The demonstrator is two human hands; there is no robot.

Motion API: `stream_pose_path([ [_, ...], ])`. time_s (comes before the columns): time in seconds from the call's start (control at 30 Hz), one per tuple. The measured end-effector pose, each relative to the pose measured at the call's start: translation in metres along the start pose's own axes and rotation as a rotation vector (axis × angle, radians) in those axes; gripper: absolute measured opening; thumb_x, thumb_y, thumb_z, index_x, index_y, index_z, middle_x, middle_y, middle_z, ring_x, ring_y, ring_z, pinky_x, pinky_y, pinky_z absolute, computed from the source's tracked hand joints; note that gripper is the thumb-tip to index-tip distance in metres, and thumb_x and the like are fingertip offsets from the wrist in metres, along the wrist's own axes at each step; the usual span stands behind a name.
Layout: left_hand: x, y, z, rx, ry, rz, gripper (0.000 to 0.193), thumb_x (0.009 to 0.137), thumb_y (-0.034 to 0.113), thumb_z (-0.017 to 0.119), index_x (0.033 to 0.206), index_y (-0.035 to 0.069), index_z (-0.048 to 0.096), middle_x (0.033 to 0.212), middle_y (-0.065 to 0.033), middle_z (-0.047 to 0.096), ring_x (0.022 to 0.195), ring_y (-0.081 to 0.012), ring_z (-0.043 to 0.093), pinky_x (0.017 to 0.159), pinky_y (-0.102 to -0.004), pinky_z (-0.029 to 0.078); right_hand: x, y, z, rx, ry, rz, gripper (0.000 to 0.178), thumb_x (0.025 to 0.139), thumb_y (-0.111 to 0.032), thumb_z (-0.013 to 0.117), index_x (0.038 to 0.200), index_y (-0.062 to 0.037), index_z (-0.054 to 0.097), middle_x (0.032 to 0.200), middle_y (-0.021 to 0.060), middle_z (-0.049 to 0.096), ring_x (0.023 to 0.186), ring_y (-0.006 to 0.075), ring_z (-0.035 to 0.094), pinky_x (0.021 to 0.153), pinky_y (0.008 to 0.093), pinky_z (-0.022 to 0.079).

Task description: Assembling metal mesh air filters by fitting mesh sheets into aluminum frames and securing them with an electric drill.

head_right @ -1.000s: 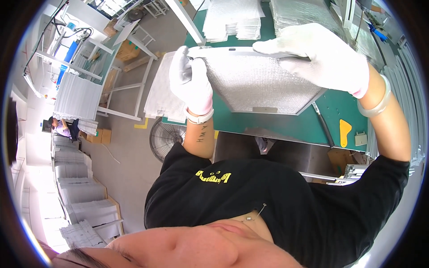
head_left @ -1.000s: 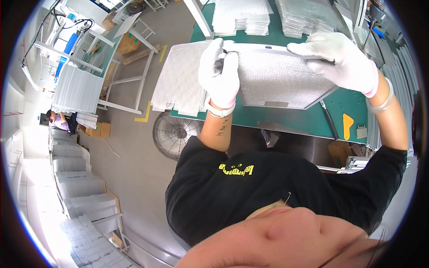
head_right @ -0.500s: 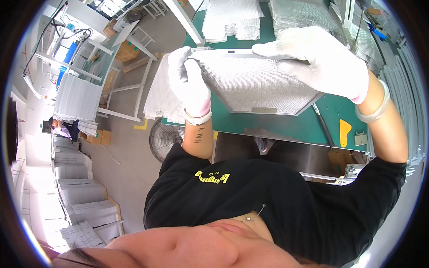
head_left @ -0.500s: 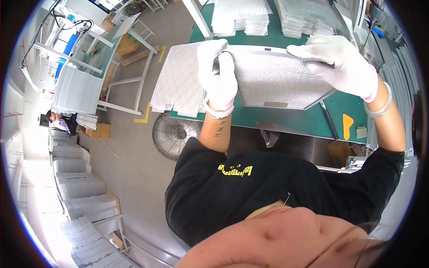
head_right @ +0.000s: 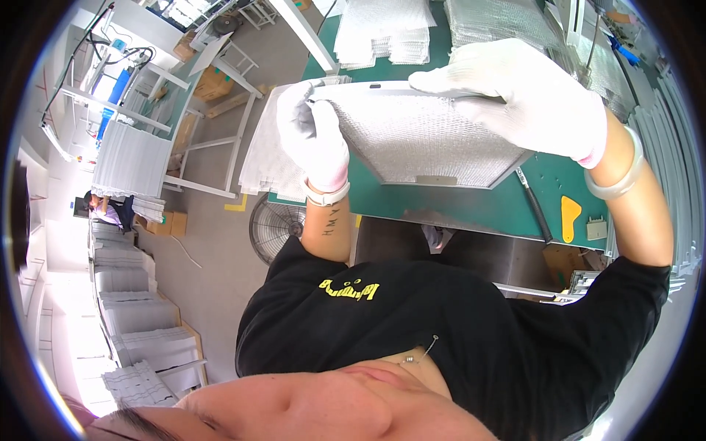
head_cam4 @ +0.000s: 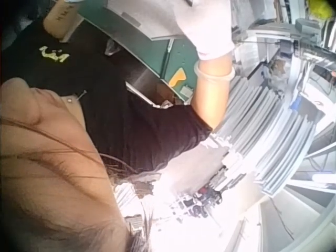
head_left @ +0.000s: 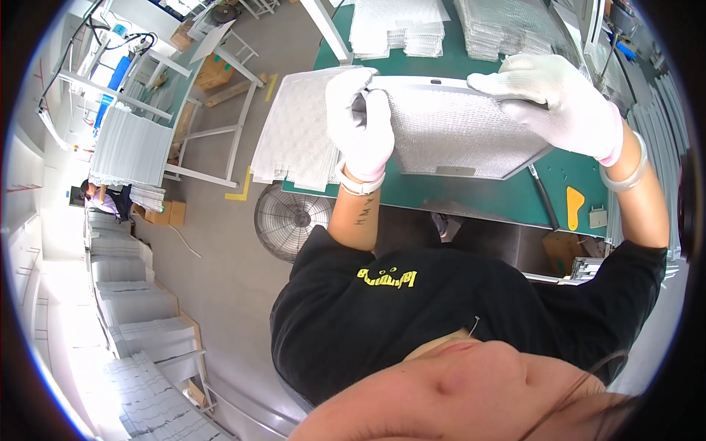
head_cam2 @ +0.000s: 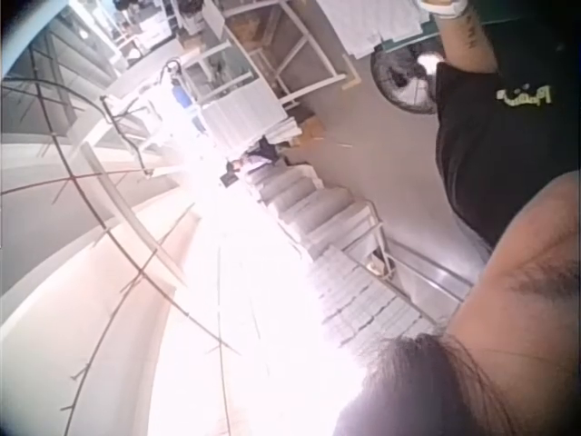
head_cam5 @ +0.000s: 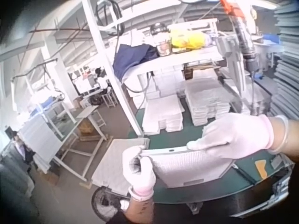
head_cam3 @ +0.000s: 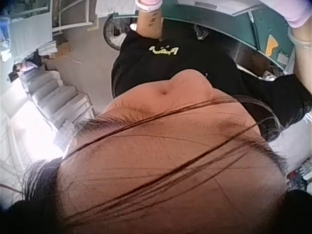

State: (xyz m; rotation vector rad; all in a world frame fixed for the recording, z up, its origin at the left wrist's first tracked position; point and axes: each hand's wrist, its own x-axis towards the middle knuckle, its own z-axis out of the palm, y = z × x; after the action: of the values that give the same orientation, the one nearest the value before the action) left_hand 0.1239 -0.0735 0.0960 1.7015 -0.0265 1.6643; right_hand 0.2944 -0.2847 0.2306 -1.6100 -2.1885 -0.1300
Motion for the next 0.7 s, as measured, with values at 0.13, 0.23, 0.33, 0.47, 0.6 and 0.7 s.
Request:
stream_pose_path([
  [0.13,0.003,0.009,0.0,-0.008,-0.054,-0.016,0.026,0.091,-0.008,0.056,0.116,-0.001,0.058,0.105,-0.007,0.057,0.087,-0.0118,0.057,0.078,-0.025,0.048,-0.001,-0.002,0.001,-0.017,0.022,-0.01,0.041,0.083,0.002,0.065,0.124,-0.0042,0.069,0.087,0.0161,0.065,0.082,0.0347,0.064,0.077,0.0398,0.052],
  [0.23,0.001,0.015,-0.001,-0.03,-0.048,-0.06,0.023,0.092,-0.007,0.056,0.114,-0.001,0.057,0.105,-0.0065,0.055,0.086,-0.0106,0.055,0.077,-0.0236,0.047,-0.001,-0.005,-0.001,-0.04,0.008,-0.011,0.041,0.083,0.002,0.065,0.123,-0.0042,0.069,0.087,0.0159,0.065,0.082,0.0345,0.064,0.077,0.0395,0.052],
  [0.33,-0.001,0.015,-0.002,-0.035,-0.025,-0.074,0.022,0.092,-0.006,0.055,0.114,0.0,0.057,0.106,-0.0075,0.055,0.088,-0.0111,0.055,0.079,-0.0237,0.046,0.0,-0.005,-0.001,-0.054,0.01,-0.035,0.039,0.083,0.0,0.066,0.122,-0.0039,0.069,0.091,0.0166,0.067,0.084,0.0341,0.065,0.078,0.0393,0.053],
  [0.47,-0.002,0.002,-0.01,0.027,-0.112,0.099,0.026,0.094,-0.004,0.053,0.12,0.001,0.054,0.109,-0.0085,0.056,0.094,-0.0121,0.055,0.083,-0.0258,0.047,0.007,-0.01,-0.006,-0.078,-0.021,-0.045,0.036,0.083,-0.007,0.069,0.119,-0.0035,0.07,0.097,0.0165,0.069,0.087,0.0325,0.068,0.08,0.0391,0.054],
  [0.6,-0.004,-0.002,0.004,-0.218,-0.135,0.148,0.032,0.096,-0.003,0.05,0.128,0.002,0.05,0.111,-0.009,0.055,0.096,-0.0136,0.055,0.085,-0.0269,0.047,0.007,-0.015,-0.018,-0.222,0.011,-0.089,0.039,0.083,-0.011,0.07,0.12,-0.0032,0.068,0.098,0.0147,0.07,0.086,0.0307,0.068,0.081,0.0374,0.055],
  [0.7,-0.008,-0.008,-0.007,-0.142,-0.11,-0.102,0.037,0.097,-0.004,0.048,0.134,0.002,0.046,0.112,-0.0092,0.053,0.095,-0.0131,0.054,0.083,-0.0262,0.046,-0.01,-0.028,-0.038,-0.42,0.234,-0.023,0.045,0.084,-0.001,0.067,0.129,-0.0017,0.064,0.114,0.0153,0.069,0.105,0.0315,0.066,0.095,0.0387,0.052],
])
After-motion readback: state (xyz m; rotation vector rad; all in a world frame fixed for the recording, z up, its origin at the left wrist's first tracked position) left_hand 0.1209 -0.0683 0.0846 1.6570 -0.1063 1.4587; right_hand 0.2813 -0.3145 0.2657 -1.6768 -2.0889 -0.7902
